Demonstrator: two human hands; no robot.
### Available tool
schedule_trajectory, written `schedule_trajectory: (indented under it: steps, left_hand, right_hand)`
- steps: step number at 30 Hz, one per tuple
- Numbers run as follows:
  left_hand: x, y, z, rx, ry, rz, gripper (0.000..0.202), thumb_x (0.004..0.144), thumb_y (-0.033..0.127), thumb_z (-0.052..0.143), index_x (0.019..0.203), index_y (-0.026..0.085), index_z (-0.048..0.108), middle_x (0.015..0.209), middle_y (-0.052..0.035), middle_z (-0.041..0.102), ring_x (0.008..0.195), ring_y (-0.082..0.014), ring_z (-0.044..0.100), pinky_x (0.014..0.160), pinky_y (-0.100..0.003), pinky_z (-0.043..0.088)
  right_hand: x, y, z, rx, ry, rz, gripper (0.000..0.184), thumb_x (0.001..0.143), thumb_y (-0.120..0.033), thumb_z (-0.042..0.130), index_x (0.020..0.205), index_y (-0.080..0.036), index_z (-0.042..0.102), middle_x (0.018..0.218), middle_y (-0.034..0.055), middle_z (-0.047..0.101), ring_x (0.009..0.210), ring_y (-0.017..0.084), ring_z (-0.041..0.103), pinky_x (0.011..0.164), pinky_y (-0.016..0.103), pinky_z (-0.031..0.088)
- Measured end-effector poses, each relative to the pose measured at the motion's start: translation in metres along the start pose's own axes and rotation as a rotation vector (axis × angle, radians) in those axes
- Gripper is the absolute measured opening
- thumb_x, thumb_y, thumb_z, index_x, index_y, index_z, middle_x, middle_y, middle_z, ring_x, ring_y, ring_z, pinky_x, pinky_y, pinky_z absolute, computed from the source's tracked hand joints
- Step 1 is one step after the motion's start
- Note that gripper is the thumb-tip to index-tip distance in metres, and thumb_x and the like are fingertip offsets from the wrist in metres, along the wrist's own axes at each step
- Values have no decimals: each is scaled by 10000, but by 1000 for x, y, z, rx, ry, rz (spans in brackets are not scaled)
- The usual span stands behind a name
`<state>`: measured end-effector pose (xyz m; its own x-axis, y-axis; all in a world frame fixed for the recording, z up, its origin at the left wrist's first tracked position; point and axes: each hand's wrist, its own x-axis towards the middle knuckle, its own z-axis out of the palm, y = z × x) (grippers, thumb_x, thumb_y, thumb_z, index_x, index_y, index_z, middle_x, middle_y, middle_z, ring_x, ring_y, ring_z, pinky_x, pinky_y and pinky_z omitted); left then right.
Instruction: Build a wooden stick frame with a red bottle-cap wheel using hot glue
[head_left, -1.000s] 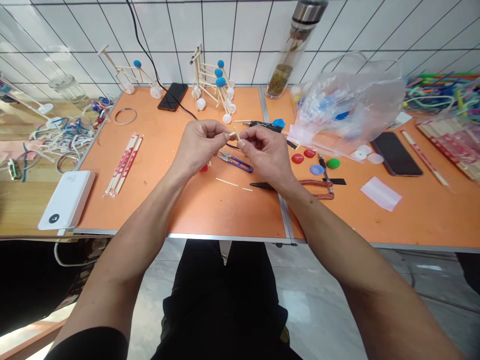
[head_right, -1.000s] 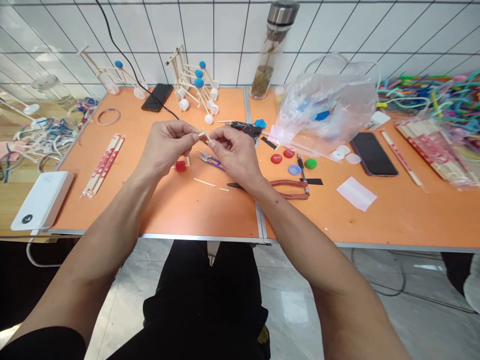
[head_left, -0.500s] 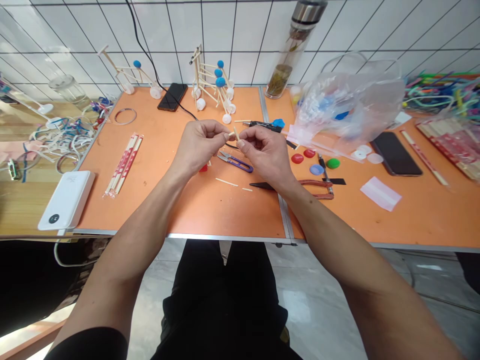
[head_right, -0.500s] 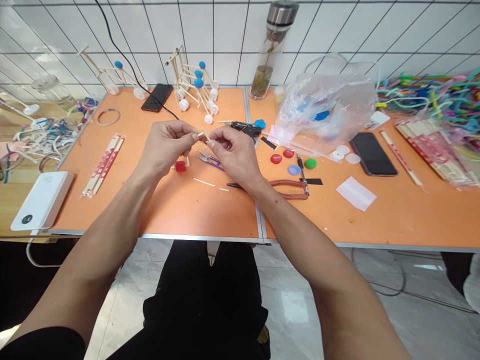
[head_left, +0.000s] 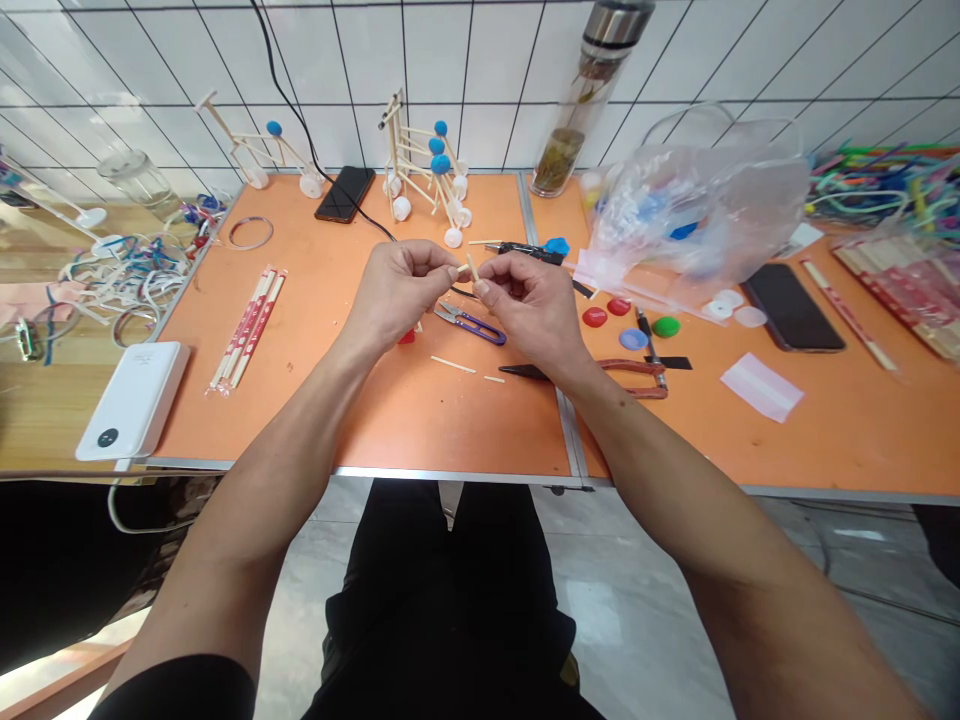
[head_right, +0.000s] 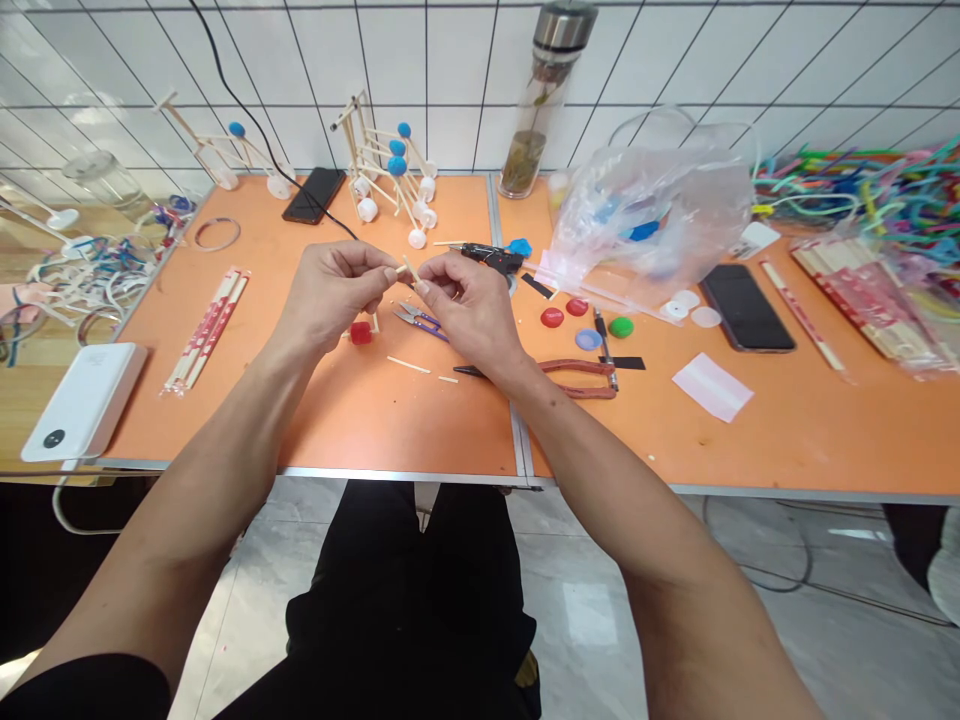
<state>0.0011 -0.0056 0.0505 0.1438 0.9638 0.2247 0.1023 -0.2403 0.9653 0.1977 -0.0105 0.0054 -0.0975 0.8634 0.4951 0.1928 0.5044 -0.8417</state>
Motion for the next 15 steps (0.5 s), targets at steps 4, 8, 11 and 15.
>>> schedule_trajectory:
  steps: [4, 8, 11, 15]
  left_hand:
    - [0, 1, 0, -3, 6, -4, 156, 859, 66, 798, 750, 176, 809, 677, 0, 744, 494, -60, 470, 474, -220, 352]
    - [0, 1, 0, 9, 9, -12, 136, 855, 82, 812, 762, 182, 813, 655, 6, 728, 499, -66, 470, 475, -221, 349]
    - [0, 0, 0, 6, 8, -10, 134, 853, 83, 820, 762, 181, 810, 664, 4, 735, 501, -65, 472, 479, -223, 347]
    - [1, 0, 0, 3, 2, -13, 127, 862, 87, 828, 773, 176, 810, 699, -6, 764, 505, -61, 482, 482, -221, 356]
  right_hand:
    - [0, 1, 0, 0, -5, -9, 455, 980, -683, 877, 919, -242, 783, 857, 12, 745, 753, 171, 616, 708, 339, 528]
    - [1, 1, 0, -6, -4, -22, 482, 977, -715, 874, 914, -244, 791, 855, 11, 752, 744, 168, 613, 686, 333, 514]
    - [0, 1, 0, -10, 7, -40, 480, 981, -708, 872, 903, -241, 789, 857, 11, 758, 740, 164, 616, 685, 331, 511]
    - [0, 4, 1, -12, 21, -54, 467, 999, -693, 865, 915, -240, 790, 865, 9, 760, 741, 159, 621, 692, 331, 512]
